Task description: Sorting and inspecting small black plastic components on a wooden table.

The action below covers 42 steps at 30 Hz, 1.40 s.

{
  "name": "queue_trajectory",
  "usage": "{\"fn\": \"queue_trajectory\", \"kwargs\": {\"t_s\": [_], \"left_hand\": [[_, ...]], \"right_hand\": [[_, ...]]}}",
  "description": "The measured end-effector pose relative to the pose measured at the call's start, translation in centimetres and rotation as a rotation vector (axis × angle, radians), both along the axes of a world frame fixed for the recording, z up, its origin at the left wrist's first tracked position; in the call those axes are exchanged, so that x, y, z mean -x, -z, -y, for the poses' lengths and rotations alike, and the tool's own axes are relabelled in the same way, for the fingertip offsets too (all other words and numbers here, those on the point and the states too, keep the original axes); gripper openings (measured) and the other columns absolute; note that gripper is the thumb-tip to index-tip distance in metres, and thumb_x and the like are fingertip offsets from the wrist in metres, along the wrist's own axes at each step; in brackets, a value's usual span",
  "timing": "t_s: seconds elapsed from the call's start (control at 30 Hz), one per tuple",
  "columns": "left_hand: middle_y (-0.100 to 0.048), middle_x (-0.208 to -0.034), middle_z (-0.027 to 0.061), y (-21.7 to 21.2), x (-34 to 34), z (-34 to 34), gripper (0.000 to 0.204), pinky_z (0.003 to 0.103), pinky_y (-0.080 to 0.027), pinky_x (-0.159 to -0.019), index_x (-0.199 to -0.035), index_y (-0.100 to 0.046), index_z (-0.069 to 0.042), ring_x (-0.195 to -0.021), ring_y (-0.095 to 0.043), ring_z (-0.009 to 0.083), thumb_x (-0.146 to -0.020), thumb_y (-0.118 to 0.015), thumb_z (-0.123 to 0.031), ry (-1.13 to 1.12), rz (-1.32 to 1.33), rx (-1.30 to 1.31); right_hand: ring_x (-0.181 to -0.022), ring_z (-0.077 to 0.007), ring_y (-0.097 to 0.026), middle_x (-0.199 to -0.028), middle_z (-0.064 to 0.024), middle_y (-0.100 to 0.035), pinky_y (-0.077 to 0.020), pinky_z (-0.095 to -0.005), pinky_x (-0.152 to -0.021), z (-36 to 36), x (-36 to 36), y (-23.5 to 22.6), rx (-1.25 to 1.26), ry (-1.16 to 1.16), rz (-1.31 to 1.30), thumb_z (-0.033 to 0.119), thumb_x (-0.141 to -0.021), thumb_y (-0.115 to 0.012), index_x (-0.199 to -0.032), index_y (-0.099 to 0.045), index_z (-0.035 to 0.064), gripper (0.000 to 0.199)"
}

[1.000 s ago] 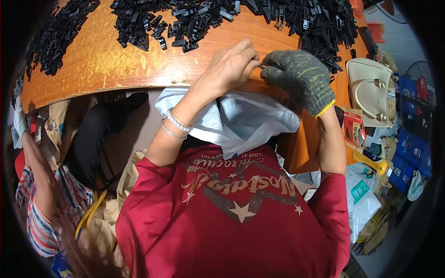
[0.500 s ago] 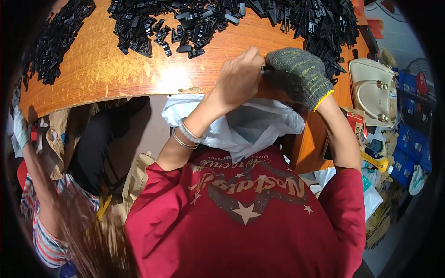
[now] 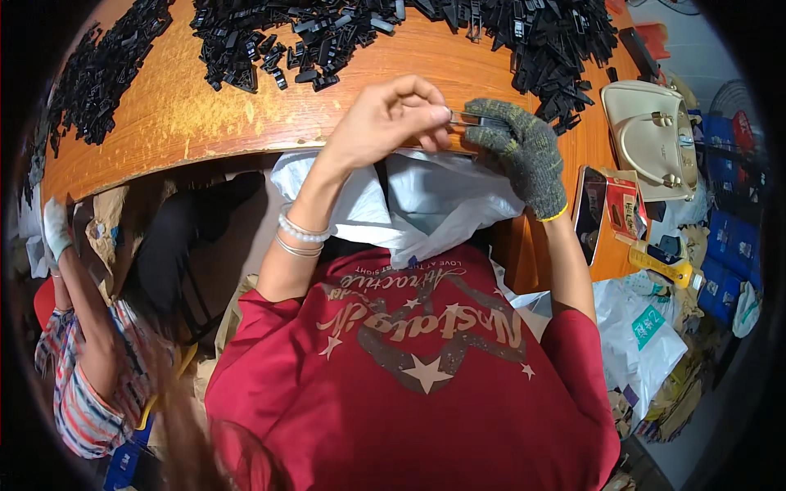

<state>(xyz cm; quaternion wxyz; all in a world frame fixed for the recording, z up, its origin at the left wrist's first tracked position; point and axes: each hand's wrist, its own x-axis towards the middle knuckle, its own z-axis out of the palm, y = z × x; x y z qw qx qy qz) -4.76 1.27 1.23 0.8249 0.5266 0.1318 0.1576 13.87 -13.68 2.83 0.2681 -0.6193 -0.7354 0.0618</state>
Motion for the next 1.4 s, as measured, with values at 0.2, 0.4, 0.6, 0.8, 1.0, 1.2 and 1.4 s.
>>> {"fn": "queue_trajectory", "kwargs": {"t_s": [0.2, 0.4, 0.6, 0.8, 1.0, 1.2, 1.4], "left_hand": [[-0.067, -0.072, 0.0116, -0.2, -0.8, 1.6, 0.020, 0.023, -0.052, -0.052, -0.094, -0.057, 0.006, -0.059, -0.066, 0.0145, -0.087, -0.067, -0.009, -0.058, -0.039, 0.054], [-0.064, -0.070, 0.0076, -0.3, -1.3, 2.3, 0.015, 0.022, -0.048, -0.044, -0.087, -0.057, 0.003, -0.051, -0.060, 0.0107, -0.087, -0.067, -0.008, -0.066, -0.244, -0.306], [-0.058, -0.054, 0.0082, 0.0, -3.9, 0.0, 0.038, 0.031, -0.043, -0.047, -0.065, -0.059, 0.003, -0.046, -0.051, 0.0134, -0.084, -0.071, -0.028, -0.077, -0.373, -0.696], [-0.062, -0.068, 0.0265, 1.0, -13.5, 1.7, 0.037, 0.045, -0.051, -0.060, -0.072, -0.065, 0.007, -0.068, -0.066, 0.0391, -0.078, -0.074, -0.028, -0.200, -0.311, -1.160], [-0.062, -0.070, 0.0276, 2.2, -14.8, 1.4, 0.036, 0.047, -0.050, -0.061, -0.069, -0.063, 0.008, -0.068, -0.065, 0.0415, -0.076, -0.074, -0.025, -0.324, -0.382, -1.131], [-0.051, -0.047, 0.0199, 1.7, -10.6, 0.5, 0.033, 0.040, -0.046, -0.054, -0.054, -0.058, 0.006, -0.046, -0.058, 0.0268, -0.079, -0.070, -0.013, -0.300, -0.406, -0.756], [-0.059, -0.057, 0.0057, 1.2, -6.7, 0.7, 0.023, 0.024, -0.041, -0.039, -0.074, -0.058, 0.002, -0.042, -0.053, 0.0100, -0.089, -0.066, -0.015, -0.248, -0.299, -0.171]], "right_hand": [[-0.092, -0.0252, -0.064, -0.110, -0.0104, -0.065, -0.0534, -0.0336, -0.078, 0.9, 1.9, 0.0, 0.317, 0.215, -0.820, 0.000, -0.073, -0.069, -0.115, -0.065, 0.0119, 0.043], [-0.087, -0.0233, -0.064, -0.105, -0.0102, -0.066, -0.0519, -0.0325, -0.074, 1.5, 1.9, 0.8, 0.290, 0.176, -0.420, 0.004, -0.082, -0.066, -0.117, -0.062, 0.0056, 0.035], [-0.086, -0.0214, -0.068, -0.097, -0.0135, -0.069, -0.0519, -0.0320, -0.077, 3.1, 2.3, -0.1, 0.449, 0.079, -0.883, 0.010, -0.081, -0.070, -0.120, -0.061, 0.0036, 0.040], [-0.084, -0.0195, -0.067, -0.094, -0.0122, -0.070, -0.0526, -0.0312, -0.075, 4.1, 2.1, -1.3, 0.529, 0.192, -0.950, 0.010, -0.083, -0.068, -0.114, -0.064, 0.0028, 0.032], [-0.075, -0.0112, -0.065, -0.097, -0.0094, -0.068, -0.0533, -0.0266, -0.067, 5.4, 1.2, -0.1, 0.364, 0.280, -1.235, 0.009, -0.092, -0.055, -0.117, -0.062, 0.0005, 0.028], [-0.065, -0.0085, -0.061, -0.085, -0.0057, -0.065, -0.0472, -0.0222, -0.053, 2.9, 0.6, -0.4, 0.320, 0.434, -0.886, 0.014, -0.092, -0.053, -0.113, -0.062, -0.0029, 0.028], [-0.079, -0.0181, -0.067, -0.095, -0.0106, -0.068, -0.0524, -0.0267, -0.060, 0.0, 0.6, 0.3, 0.364, 0.507, -1.429, 0.013, -0.084, -0.062, -0.114, -0.062, 0.0000, 0.032]]}}
